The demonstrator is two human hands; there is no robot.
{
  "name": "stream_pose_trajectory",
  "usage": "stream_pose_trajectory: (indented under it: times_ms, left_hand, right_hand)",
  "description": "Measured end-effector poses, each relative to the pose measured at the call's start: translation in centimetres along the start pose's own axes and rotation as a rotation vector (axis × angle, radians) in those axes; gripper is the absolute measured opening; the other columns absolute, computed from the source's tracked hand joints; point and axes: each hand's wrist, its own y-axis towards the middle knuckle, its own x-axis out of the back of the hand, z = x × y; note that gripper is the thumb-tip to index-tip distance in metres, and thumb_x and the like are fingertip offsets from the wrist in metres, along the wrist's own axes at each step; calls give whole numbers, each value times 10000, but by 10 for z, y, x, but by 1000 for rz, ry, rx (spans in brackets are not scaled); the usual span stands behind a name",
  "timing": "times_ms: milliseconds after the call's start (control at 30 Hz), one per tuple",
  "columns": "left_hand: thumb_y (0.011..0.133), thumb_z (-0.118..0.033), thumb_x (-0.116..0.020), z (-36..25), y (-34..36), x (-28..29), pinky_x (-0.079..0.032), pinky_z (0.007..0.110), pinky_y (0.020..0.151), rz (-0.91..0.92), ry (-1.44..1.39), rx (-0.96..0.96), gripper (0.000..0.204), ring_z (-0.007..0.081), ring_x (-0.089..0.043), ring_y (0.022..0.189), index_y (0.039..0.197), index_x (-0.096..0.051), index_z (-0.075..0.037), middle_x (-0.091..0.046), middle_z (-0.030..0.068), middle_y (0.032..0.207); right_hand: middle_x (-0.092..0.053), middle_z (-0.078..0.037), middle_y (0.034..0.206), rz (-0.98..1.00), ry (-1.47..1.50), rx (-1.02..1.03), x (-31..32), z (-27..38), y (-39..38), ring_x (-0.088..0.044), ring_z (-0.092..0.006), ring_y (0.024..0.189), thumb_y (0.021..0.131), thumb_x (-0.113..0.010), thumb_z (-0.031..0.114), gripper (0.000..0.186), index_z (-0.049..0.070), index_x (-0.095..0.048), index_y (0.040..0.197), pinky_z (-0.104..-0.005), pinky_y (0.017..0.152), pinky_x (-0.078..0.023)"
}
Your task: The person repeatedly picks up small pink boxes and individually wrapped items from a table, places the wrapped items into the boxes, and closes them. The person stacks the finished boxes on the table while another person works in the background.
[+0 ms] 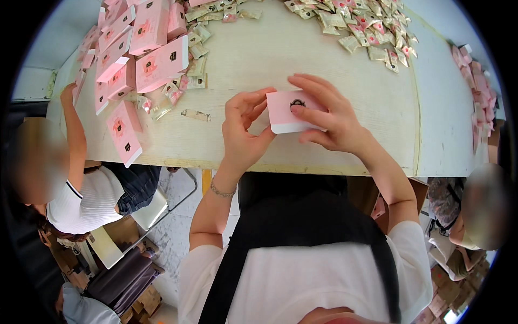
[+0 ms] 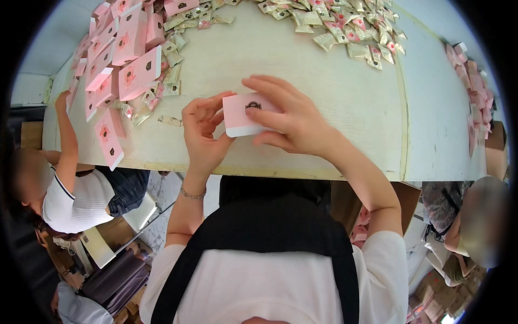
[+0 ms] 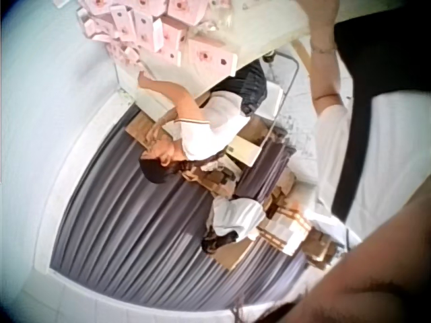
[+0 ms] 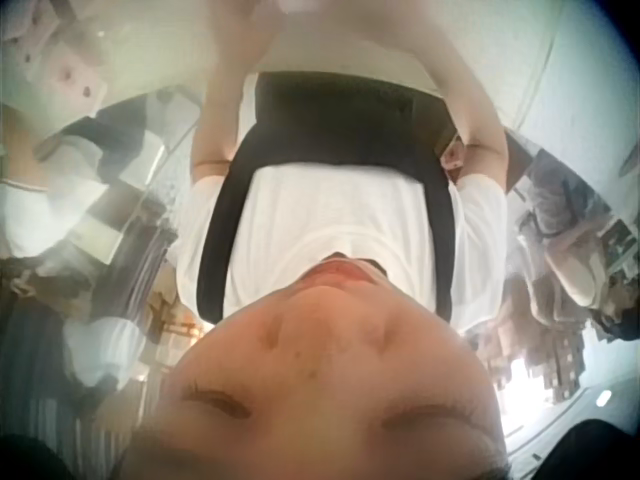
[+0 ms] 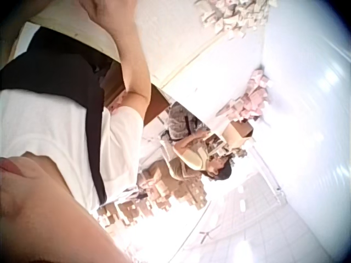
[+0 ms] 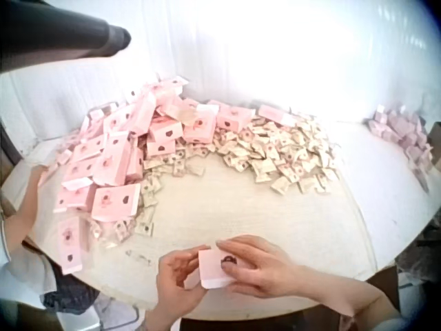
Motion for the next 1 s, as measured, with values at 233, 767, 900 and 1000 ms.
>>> stream_pose_trajectory:
  times_ms: [233,767,900,1000]
  left_hand:
    - [755,92,-738,0,-1,3,-468,449,1038,-5,-188,16,606,289,-538,1225,1210,-362,-45,-537,192,1259]
    - [643,-91,-859,-22,15,35,-452,426,1014,70,504,-104,745,293,-515,1238,1265,-452,-48,-555,129,1256]
    - [675,-218,-842,-25,57,109,-399,433,1047,-230,1217,-175,720,307,-514,1232,1292,-498,-75,-556,130,1295]
    - [751,-183,-771,14,60,137,-402,465,1037,-164,1552,-71,600,320,-550,1179,1283,-518,-74,-591,138,1256]
  right_hand:
    - [-633,-109,1163,3,-21,-62,10,5,9,-628,-289,972,714,-748,94,361,113,-677,1068,-361,725,-549]
    - [-593,-59,1281,10,-77,32,2,20,-7,-555,-353,1135,719,-672,52,409,82,-651,1126,-412,868,-515]
    - [-577,-53,1304,-42,-393,-46,-5,30,-28,-546,-355,1151,758,-649,55,395,108,-653,1149,-419,891,-496]
    - [-597,-69,1273,-153,-587,-243,13,41,-63,-563,-340,1120,767,-646,35,382,99,-661,1144,-414,894,-489]
